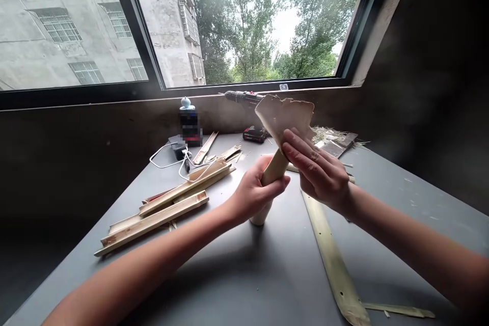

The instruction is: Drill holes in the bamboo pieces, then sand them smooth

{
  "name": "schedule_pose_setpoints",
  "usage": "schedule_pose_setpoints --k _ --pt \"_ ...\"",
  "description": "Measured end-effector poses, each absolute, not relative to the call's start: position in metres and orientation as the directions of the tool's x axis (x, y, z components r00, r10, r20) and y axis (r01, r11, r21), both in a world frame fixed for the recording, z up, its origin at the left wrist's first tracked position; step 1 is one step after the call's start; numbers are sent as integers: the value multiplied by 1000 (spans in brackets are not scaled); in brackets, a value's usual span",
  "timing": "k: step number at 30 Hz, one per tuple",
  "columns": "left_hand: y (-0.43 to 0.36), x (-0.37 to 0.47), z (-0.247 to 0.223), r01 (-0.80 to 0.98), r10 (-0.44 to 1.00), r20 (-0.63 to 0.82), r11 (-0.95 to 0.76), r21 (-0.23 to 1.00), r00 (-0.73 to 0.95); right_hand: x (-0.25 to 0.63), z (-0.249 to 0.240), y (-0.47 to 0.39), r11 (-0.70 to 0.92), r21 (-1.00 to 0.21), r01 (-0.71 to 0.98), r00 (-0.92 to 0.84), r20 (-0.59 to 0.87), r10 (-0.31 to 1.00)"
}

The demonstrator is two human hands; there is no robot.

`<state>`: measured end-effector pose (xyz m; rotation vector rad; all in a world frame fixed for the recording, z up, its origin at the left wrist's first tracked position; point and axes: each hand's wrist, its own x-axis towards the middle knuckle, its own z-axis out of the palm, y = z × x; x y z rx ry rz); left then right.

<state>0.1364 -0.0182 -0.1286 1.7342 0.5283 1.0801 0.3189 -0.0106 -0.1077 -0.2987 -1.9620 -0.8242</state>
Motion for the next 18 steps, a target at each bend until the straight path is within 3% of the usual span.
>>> schedule_pose_setpoints --k 8,18 --pt "-16 135 -130 -162 751 395 -368 916 530 320 -110 -12 776 364 515 -499 863 -74" --pt "-16 135 -129 -218 764 368 -296 930 530 310 -108 -18 755 406 516 -472 870 -145"
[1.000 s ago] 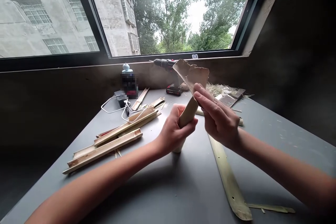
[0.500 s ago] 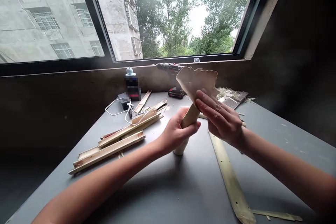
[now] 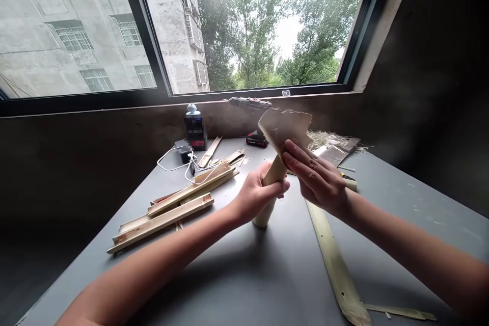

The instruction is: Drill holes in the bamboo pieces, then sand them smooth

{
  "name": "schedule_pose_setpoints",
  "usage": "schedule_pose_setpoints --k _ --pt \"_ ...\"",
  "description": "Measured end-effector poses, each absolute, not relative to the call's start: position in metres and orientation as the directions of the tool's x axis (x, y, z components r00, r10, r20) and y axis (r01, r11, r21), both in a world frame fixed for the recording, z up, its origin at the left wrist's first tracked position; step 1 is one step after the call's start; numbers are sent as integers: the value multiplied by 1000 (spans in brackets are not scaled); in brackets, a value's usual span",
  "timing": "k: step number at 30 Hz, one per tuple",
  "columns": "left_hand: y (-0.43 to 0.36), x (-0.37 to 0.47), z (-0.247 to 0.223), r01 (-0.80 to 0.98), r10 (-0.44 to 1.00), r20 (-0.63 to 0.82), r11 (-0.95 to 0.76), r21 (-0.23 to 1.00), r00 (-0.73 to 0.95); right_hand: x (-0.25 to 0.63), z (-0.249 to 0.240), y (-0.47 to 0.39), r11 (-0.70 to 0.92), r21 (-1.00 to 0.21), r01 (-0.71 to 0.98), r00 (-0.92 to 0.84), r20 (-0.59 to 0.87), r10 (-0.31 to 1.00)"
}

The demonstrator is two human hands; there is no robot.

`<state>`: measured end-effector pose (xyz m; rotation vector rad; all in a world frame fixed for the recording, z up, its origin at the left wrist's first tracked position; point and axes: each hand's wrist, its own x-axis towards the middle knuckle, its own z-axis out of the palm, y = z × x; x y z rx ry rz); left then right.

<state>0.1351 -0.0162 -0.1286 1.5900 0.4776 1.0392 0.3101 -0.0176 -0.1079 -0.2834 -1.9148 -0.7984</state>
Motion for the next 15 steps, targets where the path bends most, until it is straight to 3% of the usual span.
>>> schedule_pose_setpoints --k 7,15 --pt "-6 131 -132 -185 798 385 -338 923 465 321 -124 -6 749 493 443 -648 753 -113" --pt "-18 134 -134 -119 755 408 -408 905 513 306 -90 -31 786 245 568 -398 917 2"
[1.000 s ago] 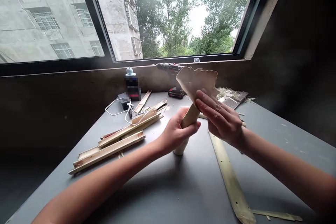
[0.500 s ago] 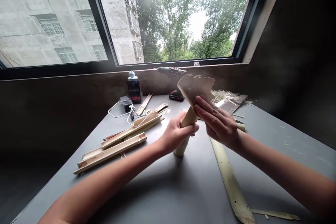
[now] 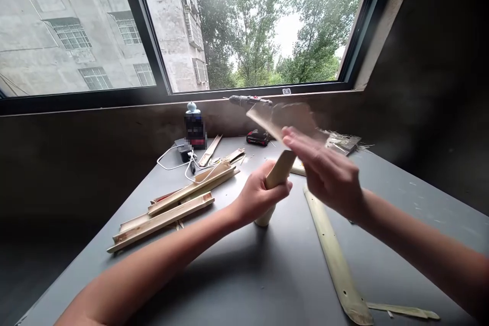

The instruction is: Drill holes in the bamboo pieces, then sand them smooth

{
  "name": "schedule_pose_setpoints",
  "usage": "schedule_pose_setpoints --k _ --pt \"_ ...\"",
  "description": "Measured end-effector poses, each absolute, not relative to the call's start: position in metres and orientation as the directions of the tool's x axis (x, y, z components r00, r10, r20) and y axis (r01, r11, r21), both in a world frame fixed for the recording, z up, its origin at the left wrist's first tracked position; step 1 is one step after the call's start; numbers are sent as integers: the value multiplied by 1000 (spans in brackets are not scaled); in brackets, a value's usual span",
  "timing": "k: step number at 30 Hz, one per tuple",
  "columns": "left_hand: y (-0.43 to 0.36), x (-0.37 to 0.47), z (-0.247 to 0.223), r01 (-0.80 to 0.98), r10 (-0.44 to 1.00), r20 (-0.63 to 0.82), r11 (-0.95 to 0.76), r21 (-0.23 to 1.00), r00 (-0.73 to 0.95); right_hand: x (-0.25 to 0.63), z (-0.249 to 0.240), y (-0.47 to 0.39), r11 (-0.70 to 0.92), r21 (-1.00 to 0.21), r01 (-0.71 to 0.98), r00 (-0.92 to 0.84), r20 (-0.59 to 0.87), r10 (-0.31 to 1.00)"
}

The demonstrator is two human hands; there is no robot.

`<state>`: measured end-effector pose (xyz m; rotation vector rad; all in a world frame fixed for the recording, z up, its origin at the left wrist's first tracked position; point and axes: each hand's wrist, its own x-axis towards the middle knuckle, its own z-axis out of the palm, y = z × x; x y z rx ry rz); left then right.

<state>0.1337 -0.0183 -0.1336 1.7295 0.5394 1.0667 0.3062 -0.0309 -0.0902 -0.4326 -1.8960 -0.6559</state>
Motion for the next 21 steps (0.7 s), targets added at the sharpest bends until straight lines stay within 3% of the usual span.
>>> schedule_pose_setpoints --k 4,14,21 --pt "-18 133 -132 -131 749 414 -409 903 517 299 -95 -36 800 202 564 -373 927 28" --pt "-18 136 -130 -147 758 379 -357 922 531 301 -108 -28 723 251 643 -360 933 -4" --pt "-16 137 -131 -166 756 379 -346 923 534 299 -113 -28 776 173 607 -299 954 21"
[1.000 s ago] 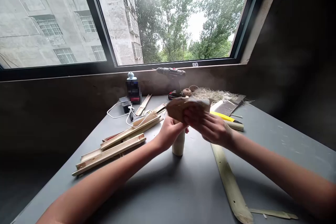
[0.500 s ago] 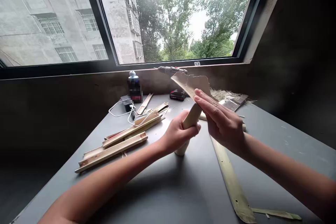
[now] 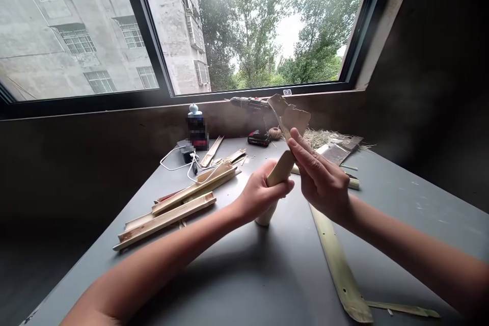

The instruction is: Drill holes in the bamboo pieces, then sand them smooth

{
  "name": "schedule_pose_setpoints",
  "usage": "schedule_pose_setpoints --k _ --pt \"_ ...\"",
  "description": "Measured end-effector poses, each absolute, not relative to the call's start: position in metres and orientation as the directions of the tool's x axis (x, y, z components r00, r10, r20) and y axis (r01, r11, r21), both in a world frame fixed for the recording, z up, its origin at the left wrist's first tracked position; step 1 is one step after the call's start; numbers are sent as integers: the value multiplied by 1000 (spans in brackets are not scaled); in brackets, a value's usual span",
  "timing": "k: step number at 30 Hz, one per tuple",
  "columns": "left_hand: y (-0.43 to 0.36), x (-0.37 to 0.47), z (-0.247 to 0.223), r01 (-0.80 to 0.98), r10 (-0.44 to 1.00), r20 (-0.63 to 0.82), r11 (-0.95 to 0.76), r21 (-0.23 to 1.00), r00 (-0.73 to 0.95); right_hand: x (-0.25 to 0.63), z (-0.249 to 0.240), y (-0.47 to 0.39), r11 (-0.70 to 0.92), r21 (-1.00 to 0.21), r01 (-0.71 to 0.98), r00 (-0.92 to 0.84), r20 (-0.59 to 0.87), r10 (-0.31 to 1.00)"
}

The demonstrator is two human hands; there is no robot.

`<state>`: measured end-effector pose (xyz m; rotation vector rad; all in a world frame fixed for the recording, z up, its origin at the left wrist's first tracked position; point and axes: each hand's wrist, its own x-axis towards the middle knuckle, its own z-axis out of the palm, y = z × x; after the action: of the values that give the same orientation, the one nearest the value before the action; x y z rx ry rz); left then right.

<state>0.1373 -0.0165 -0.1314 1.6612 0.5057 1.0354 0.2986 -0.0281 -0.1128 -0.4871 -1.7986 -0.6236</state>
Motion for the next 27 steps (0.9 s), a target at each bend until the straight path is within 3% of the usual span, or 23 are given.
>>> schedule_pose_setpoints --k 5,11,18,20,24,27 --pt "-15 137 -131 -198 764 363 -304 932 534 301 -119 -26 787 161 596 -288 957 23" --pt "-4 131 -128 -235 796 389 -312 920 464 317 -135 -4 829 152 539 -447 885 128" --pt "-9 133 -128 -224 779 358 -281 933 515 320 -91 -26 647 -185 740 -12 958 288" --pt "-10 133 -130 -224 780 359 -282 933 512 313 -84 -38 678 -152 719 -63 958 282" --pt "-9 135 -136 -230 779 376 -300 926 502 296 -93 -47 807 59 588 -363 910 198" --pt "-7 138 -141 -217 784 382 -315 924 489 293 -108 -37 805 119 582 -404 901 159"
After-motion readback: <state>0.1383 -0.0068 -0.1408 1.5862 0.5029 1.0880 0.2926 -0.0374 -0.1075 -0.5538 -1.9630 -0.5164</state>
